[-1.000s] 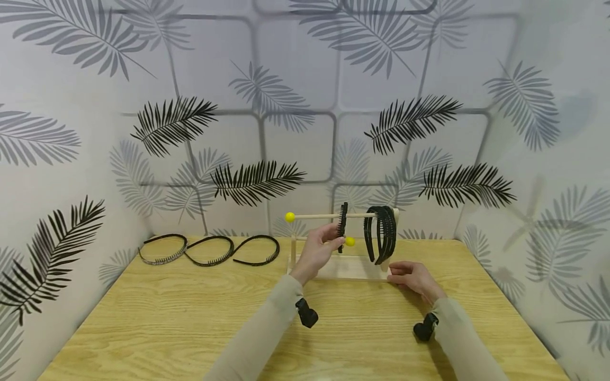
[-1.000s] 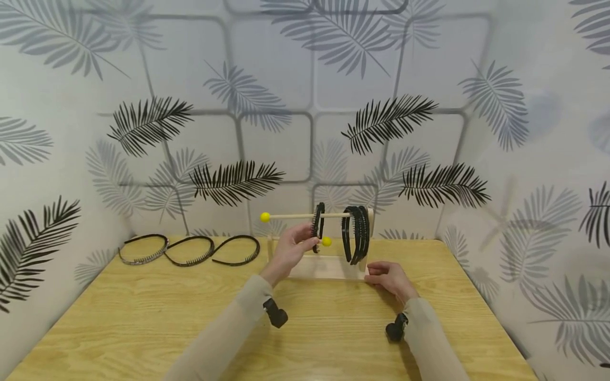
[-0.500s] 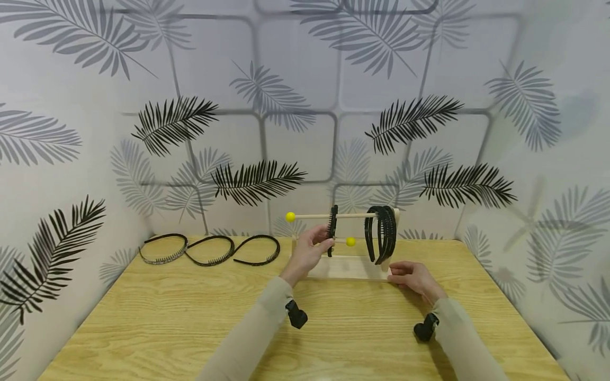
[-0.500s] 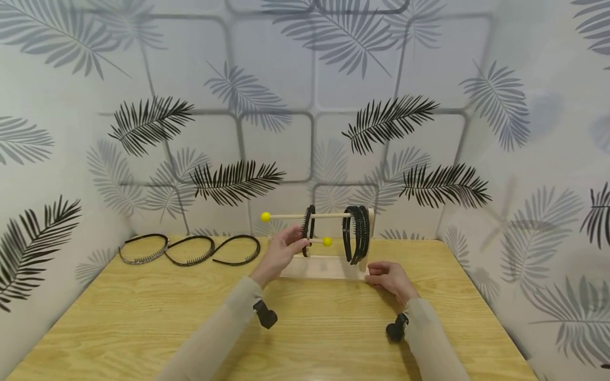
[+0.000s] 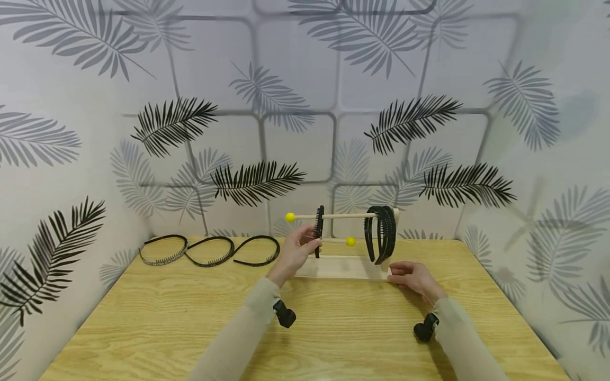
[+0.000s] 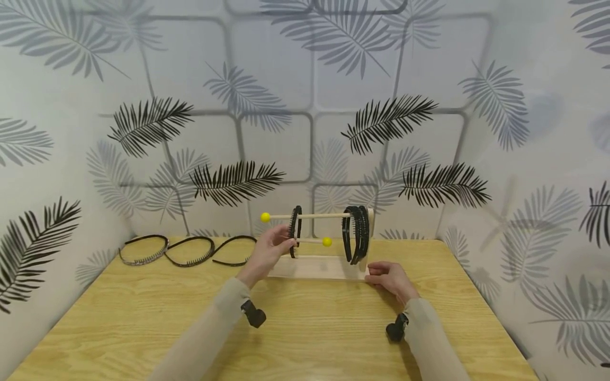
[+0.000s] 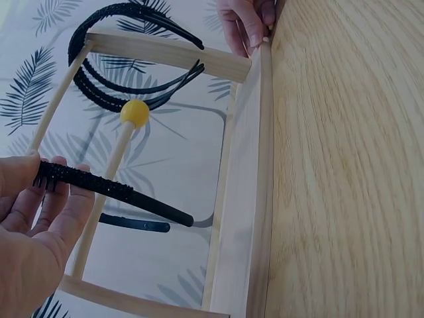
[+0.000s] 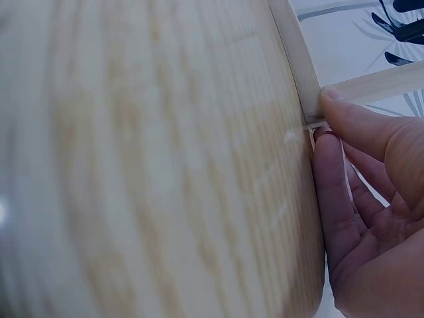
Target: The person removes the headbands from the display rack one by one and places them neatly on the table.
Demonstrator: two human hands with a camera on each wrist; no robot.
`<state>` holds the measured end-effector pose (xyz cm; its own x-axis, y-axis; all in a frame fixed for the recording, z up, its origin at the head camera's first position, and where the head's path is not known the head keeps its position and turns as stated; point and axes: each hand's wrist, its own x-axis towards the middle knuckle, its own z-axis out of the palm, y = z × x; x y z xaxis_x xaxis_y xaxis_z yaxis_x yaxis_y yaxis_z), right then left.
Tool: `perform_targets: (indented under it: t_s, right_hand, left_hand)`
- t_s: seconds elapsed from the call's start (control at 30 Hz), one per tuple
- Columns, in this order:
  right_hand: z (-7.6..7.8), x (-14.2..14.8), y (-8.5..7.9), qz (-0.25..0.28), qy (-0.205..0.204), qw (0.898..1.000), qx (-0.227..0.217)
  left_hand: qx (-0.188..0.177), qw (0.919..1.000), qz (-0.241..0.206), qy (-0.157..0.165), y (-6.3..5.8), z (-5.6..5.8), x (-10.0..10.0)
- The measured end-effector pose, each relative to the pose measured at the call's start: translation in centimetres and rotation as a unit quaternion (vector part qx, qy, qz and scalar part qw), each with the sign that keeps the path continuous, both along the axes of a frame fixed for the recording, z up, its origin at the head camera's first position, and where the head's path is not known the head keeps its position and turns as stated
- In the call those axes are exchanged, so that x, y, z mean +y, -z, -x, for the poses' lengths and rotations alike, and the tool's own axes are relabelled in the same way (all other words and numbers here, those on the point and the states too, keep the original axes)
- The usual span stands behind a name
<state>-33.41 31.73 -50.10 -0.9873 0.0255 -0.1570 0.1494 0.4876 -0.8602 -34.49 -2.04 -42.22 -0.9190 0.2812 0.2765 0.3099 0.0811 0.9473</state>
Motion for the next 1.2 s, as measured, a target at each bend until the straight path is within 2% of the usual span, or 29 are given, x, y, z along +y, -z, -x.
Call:
perform_targets:
  t_s: [0.23,0.6,0.83,1.2]
  right_hand:
    - [0.1,0.0,0.1,0.000,0.005,1.000,0.009]
    - [0.0,-0.1,0.0,0.000,0.009,1.000,0.007]
    - [-0.1,0.0,0.1,0.007,0.010,1.000,0.008]
    - [0.0,0.0,0.2,0.007,0.007,1.000,0.007]
  left_hand:
    - [-0.019,0.9995,-0.024,-0.006,0.6,0.4,-0.9]
    - [-0.033,0.9993,-0.016,-0.010,0.4,0.4,-2.9]
    - [-0.051,0.9982,-0.028,-0.010,0.2,0.4,-4.1]
    - [-0.067,0.9974,-0.026,-0.006,-0.1,0.5,-5.3]
